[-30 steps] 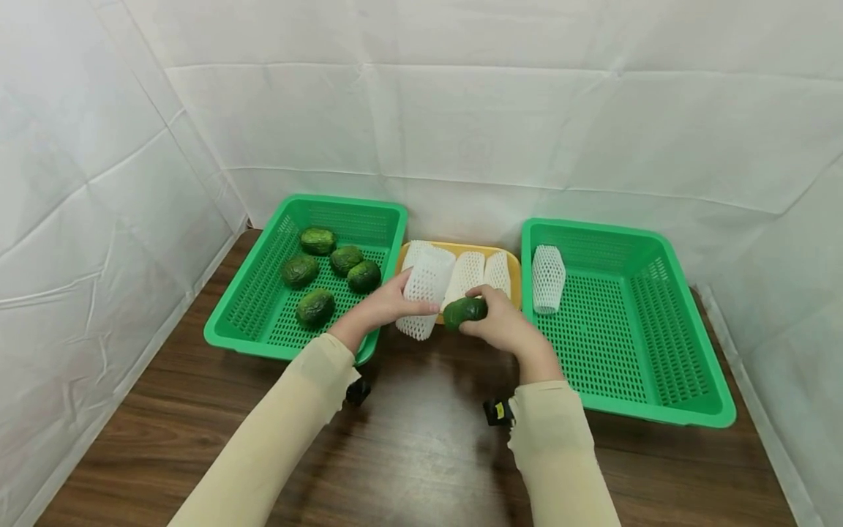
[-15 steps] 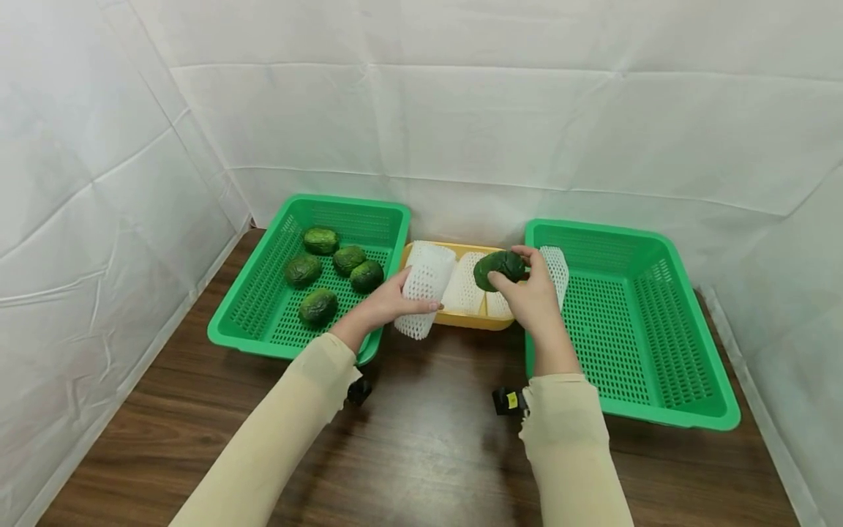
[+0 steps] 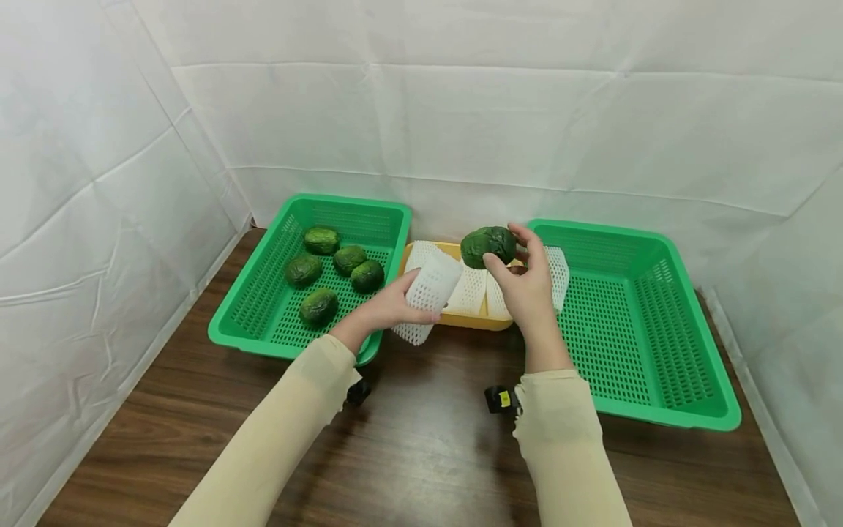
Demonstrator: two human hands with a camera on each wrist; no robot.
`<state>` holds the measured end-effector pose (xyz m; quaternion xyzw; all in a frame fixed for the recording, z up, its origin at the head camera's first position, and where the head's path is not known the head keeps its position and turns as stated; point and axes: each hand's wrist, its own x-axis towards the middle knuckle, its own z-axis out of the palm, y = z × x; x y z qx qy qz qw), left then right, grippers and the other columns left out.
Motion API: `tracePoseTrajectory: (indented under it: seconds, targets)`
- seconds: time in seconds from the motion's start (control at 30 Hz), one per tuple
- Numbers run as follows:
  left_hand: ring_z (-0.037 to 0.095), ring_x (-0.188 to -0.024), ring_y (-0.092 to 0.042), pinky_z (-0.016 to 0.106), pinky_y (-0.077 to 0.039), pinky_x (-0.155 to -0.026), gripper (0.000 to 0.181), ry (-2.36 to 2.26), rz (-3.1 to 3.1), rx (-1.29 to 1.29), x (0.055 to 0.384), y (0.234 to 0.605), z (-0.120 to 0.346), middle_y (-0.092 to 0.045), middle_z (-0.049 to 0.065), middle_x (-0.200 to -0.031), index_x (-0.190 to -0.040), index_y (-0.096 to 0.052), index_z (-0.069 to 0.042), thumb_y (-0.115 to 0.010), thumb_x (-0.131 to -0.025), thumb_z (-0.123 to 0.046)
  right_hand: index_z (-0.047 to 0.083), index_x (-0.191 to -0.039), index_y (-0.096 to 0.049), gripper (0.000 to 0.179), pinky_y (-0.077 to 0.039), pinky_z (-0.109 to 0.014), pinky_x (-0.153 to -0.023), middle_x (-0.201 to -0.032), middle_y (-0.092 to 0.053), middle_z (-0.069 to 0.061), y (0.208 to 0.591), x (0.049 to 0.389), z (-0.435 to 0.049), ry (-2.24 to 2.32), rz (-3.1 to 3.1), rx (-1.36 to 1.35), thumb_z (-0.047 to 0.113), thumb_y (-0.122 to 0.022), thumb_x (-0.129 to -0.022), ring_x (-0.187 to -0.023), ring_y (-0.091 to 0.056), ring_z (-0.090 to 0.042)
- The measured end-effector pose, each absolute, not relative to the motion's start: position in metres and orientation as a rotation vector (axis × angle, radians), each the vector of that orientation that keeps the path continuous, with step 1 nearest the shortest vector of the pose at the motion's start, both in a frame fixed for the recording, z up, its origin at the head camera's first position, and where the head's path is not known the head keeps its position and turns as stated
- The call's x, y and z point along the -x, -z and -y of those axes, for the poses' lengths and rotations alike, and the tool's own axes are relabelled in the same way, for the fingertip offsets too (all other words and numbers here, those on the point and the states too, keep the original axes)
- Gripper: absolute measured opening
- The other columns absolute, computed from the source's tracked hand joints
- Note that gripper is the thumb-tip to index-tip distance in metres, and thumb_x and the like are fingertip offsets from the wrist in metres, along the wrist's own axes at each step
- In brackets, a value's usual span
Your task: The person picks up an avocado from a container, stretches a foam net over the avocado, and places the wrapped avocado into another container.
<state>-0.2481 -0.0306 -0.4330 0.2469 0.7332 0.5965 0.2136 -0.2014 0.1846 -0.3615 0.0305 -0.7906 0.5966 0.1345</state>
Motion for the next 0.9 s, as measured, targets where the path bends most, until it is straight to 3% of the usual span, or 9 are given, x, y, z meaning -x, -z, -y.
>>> tracePoseTrajectory:
  seconds: [0.4, 0.9]
  targets:
    - [0.021, -0.094, -0.055, 0.033, -0.049, -0.077, 0.066, -1.571, -2.093, -0.724, 0.249, 0.434, 0.029, -0.053, 0.009, -0.112, -0.132, -0.039, -0.011, -0.075, -0.077, -0.014, 0.003, -0.128, -0.04, 0.048, -0.038, -0.027, -0.079, -0.126, -0.049, -0.013, 0.367, 0.206, -0.176, -1.73, 2.284, -0.263, 0.018, -0.063, -0.09, -0.104, -0.047, -0.018]
    - [0.02, -0.095, -0.054, 0.032, -0.048, -0.078, 0.067, -1.552, -2.14, -0.73, 0.249, 0.435, 0.028, -0.053, 0.008, -0.113, -0.132, -0.039, -0.012, -0.076, -0.077, -0.017, 0.005, -0.129, -0.044, 0.052, -0.036, -0.029, -0.078, -0.129, -0.043, -0.011, 0.372, 0.209, -0.175, -1.574, 2.397, -0.213, 0.03, -0.064, -0.088, -0.109, -0.046, -0.027]
